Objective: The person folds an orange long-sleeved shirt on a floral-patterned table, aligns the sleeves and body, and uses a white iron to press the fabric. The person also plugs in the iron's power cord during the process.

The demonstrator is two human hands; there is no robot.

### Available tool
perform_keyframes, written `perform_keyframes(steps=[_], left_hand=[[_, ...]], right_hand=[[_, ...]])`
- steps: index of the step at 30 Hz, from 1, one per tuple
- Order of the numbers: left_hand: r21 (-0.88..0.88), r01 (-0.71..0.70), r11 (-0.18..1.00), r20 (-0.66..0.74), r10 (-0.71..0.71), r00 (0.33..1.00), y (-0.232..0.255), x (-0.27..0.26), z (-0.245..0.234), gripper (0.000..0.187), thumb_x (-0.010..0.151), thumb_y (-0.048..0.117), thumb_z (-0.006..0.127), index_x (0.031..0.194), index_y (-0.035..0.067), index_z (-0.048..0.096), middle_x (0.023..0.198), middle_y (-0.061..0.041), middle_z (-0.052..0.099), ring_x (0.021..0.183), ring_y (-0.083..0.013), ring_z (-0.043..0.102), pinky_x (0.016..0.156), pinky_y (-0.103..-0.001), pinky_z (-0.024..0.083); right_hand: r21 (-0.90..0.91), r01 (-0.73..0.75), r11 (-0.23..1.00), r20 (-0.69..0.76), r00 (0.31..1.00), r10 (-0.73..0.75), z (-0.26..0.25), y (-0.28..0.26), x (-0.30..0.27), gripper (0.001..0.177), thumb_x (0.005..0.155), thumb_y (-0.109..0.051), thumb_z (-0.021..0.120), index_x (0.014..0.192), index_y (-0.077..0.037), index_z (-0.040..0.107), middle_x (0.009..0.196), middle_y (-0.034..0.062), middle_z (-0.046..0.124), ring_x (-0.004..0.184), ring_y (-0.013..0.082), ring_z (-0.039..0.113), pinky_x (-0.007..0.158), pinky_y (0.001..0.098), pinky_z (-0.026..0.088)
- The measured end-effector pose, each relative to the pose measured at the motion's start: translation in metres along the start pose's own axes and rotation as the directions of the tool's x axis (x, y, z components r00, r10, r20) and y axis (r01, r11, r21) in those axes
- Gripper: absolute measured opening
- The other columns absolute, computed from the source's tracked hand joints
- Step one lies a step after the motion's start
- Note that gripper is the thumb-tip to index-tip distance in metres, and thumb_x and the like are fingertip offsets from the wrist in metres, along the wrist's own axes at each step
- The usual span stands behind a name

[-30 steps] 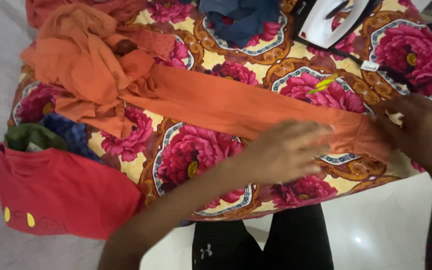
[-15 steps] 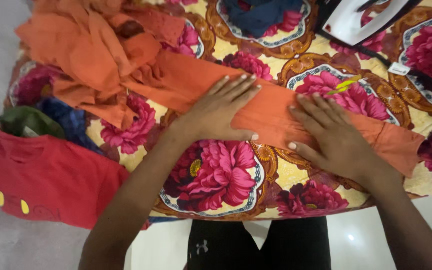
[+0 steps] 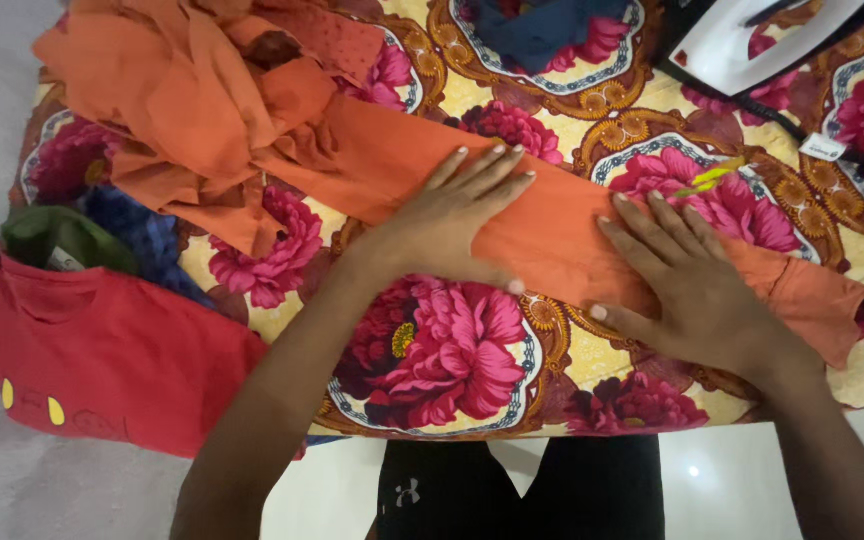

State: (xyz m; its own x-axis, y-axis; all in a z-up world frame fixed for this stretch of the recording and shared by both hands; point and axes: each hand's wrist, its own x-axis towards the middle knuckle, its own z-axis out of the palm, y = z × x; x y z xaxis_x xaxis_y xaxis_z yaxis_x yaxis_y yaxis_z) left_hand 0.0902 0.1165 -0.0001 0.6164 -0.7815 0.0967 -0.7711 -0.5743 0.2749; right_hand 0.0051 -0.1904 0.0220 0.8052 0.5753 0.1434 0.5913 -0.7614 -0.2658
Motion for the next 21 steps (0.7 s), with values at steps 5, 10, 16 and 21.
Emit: perform_keyframes(steps=[5, 10, 16, 21], left_hand=[[-0.247, 0.025, 0.969, -0.164, -0.067, 0.984, -0.034, -0.02, -0.025, 0.088, 0.086, 0.066, 0.071, 0.151, 0.01, 0.054, 0.163, -0.014, 0.044, 0.152, -0.0314, 0.04, 0.128, -0.045, 0.028], [-0.142, 0.144, 0.979, -0.151, -0.165, 0.975, -0.058, -0.047, -0.043, 0.069, 0.084, 0.054, 0.077, 0.139, 0.014, 0.066, 0.153, -0.008, 0.06, 0.148, -0.0257, 0.048, 0.126, -0.04, 0.033], [-0.103, 0.087, 0.991, -0.072, -0.095, 0.993, -0.068, -0.044, -0.033, 0.112, 0.069, 0.067, 0.083, 0.155, 0.007, 0.043, 0.165, -0.017, 0.034, 0.154, -0.0318, 0.026, 0.126, -0.05, 0.014], [-0.05, 0.174, 0.983, 0.064, -0.171, 0.983, -0.073, -0.042, -0.027, 0.134, 0.062, 0.082, 0.077, 0.162, 0.009, 0.027, 0.172, -0.014, 0.013, 0.159, -0.0294, 0.009, 0.126, -0.054, 0.002]], right_hand=[[0.028, -0.061, 0.998, -0.015, 0.998, 0.062, -0.017, -0.007, 0.017, 0.084, 0.085, -0.056, 0.067, 0.15, -0.007, 0.046, 0.155, 0.0198, 0.044, 0.148, 0.041, 0.03, 0.119, 0.0536, 0.023], [0.262, 0.004, 0.965, -0.17, 0.985, 0.043, -0.001, -0.039, 0.059, 0.059, 0.096, -0.046, 0.066, 0.139, -0.005, 0.058, 0.147, 0.0175, 0.058, 0.143, 0.0342, 0.053, 0.118, 0.048, 0.044], [0.141, 0.247, 0.959, -0.078, 0.968, -0.238, 0.023, -0.045, 0.1, 0.076, 0.094, -0.048, 0.066, 0.151, -0.002, 0.046, 0.162, 0.0221, 0.039, 0.154, 0.0369, 0.03, 0.125, 0.0507, 0.023], [0.037, 0.179, 0.983, 0.031, 0.983, -0.181, 0.027, -0.038, 0.096, 0.097, 0.087, -0.06, 0.064, 0.159, -0.004, 0.031, 0.167, 0.0178, 0.027, 0.156, 0.0339, 0.017, 0.125, 0.0499, 0.013]])
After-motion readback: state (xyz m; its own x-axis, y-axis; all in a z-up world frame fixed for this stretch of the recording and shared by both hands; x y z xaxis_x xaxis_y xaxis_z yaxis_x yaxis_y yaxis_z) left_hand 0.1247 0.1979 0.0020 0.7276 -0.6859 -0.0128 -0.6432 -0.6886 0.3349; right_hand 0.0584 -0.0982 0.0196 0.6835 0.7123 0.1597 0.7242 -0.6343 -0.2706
